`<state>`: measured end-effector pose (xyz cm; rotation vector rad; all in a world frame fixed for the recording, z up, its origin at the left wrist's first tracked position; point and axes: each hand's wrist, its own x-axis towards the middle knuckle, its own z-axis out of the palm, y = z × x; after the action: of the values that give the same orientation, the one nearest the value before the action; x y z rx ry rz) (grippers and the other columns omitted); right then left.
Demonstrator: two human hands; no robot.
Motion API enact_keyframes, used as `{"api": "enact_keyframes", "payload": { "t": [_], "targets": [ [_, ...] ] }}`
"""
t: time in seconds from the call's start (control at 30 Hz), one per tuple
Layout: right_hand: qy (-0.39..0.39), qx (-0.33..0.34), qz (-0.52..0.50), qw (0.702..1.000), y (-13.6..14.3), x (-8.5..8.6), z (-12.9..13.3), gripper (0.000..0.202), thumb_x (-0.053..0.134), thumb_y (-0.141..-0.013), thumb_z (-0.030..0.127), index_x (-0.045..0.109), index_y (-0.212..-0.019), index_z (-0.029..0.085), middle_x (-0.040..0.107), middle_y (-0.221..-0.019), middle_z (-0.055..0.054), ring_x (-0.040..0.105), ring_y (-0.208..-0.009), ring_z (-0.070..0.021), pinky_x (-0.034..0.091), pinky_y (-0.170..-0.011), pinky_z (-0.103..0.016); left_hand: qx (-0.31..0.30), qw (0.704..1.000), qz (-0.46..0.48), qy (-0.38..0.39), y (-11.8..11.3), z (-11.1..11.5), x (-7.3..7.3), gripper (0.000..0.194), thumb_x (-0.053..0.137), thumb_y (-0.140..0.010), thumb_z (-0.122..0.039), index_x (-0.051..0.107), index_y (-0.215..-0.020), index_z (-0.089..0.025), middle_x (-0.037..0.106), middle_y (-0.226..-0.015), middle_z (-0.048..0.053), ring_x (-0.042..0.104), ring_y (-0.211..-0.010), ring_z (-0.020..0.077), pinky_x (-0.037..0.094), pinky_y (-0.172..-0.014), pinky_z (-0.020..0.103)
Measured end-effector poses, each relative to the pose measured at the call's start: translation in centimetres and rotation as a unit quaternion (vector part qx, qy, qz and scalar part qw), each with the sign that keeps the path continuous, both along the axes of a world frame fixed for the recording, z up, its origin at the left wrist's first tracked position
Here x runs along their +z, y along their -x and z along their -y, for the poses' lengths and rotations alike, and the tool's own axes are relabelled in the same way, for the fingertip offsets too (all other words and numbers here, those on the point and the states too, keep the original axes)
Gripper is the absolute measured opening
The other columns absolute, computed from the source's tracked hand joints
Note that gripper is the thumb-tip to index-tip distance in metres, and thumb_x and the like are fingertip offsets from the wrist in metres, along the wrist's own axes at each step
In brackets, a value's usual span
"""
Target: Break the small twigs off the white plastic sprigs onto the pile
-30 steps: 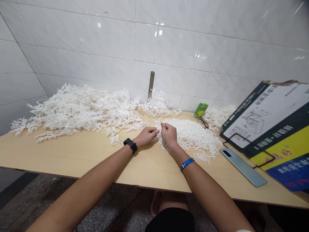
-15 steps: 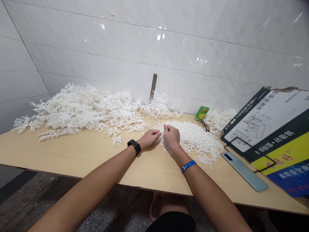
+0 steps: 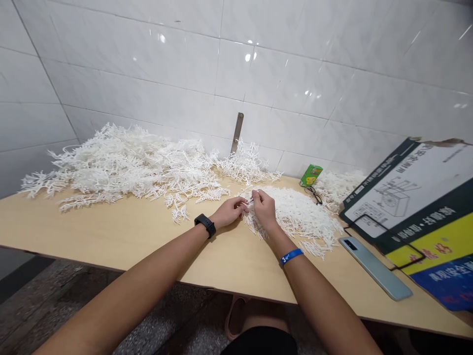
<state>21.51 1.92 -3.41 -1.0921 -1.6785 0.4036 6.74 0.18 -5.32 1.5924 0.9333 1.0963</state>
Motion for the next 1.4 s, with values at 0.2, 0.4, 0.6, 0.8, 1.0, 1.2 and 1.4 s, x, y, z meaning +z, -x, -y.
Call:
{"api": "enact_keyframes", "payload": {
  "t": [0.2,0.4,0.6,0.8,1.0,1.2,1.4],
  "targets": [
    [0.004,0.022,-0.016,1.000,0.1,0.1,0.5,0.040,0.044,-0.093,0.046,0.037,-0.062,0.021,0.034,-0.054,0.006,0.033,-0.055,-0.0119,0.027,-0.055,-0.027,0.060,0.998,-0.032,-0.017,0.4,-0.1,0.4,0.032,0.057,-0.083,-0.042,0.065,-0.071,-0.014,0.065,-0.067,0.004,0.054,-0.056,0.0114,0.043,-0.056,0.024],
    [0.003,0.016,-0.024,1.000,0.2,0.1,0.5,0.041,0.044,-0.093,0.046,0.034,-0.061,0.022,0.031,-0.055,0.006,0.031,-0.055,-0.0118,0.025,-0.055,-0.028,0.131,0.989,-0.056,-0.026,0.8,-0.3,0.2,0.040,0.061,-0.079,-0.052,0.064,-0.065,-0.015,0.064,-0.064,0.003,0.056,-0.055,0.0129,0.043,-0.056,0.026],
    [0.015,0.019,-0.031,0.999,0.1,0.0,0.5,0.041,0.045,-0.093,0.047,0.035,-0.062,0.022,0.032,-0.055,0.006,0.031,-0.055,-0.0117,0.026,-0.055,-0.028,0.160,0.982,-0.084,-0.056,0.9,-0.3,0.3,0.044,0.046,-0.087,-0.049,0.067,-0.067,-0.016,0.068,-0.069,0.005,0.059,-0.063,0.0161,0.044,-0.062,0.028],
    [0.008,0.022,-0.024,0.999,0.1,0.1,0.6,0.041,0.045,-0.092,0.045,0.034,-0.061,0.022,0.032,-0.055,0.006,0.031,-0.055,-0.0118,0.025,-0.055,-0.028,0.135,0.980,-0.138,-0.058,1.1,-0.2,0.3,0.025,0.061,-0.079,-0.040,0.068,-0.073,-0.017,0.069,-0.075,0.005,0.061,-0.071,0.0177,0.044,-0.066,0.029],
    [0.009,0.041,-0.012,0.999,0.2,-0.2,0.6,0.041,0.045,-0.092,0.045,0.034,-0.060,0.021,0.031,-0.055,0.006,0.032,-0.056,-0.0117,0.025,-0.055,-0.027,0.149,0.982,-0.091,-0.069,0.8,-0.1,0.5,0.032,0.058,-0.085,-0.043,0.067,-0.103,-0.018,0.070,-0.104,0.009,0.063,-0.086,0.0183,0.048,-0.076,0.029],
    [0.017,0.061,0.002,0.998,0.2,-0.1,0.7,0.041,0.046,-0.091,0.045,0.034,-0.060,0.021,0.032,-0.055,0.005,0.033,-0.057,-0.0119,0.025,-0.055,-0.028,0.128,0.976,-0.102,-0.140,0.8,0.4,1.1,0.033,0.050,-0.089,-0.043,0.066,-0.077,-0.017,0.069,-0.081,0.004,0.059,-0.076,0.0171,0.043,-0.073,0.028],
    [0.000,-0.010,0.030,0.999,0.2,-0.5,0.4,0.042,0.044,-0.092,0.042,0.034,-0.057,0.021,0.033,-0.051,0.005,0.030,-0.054,-0.0119,0.023,-0.054,-0.028,0.101,0.975,-0.121,-0.159,0.5,0.8,1.3,0.033,0.047,-0.088,-0.036,0.048,-0.060,-0.018,0.048,-0.059,-0.002,0.043,-0.060,0.0124,0.034,-0.061,0.027]
  ]
}}
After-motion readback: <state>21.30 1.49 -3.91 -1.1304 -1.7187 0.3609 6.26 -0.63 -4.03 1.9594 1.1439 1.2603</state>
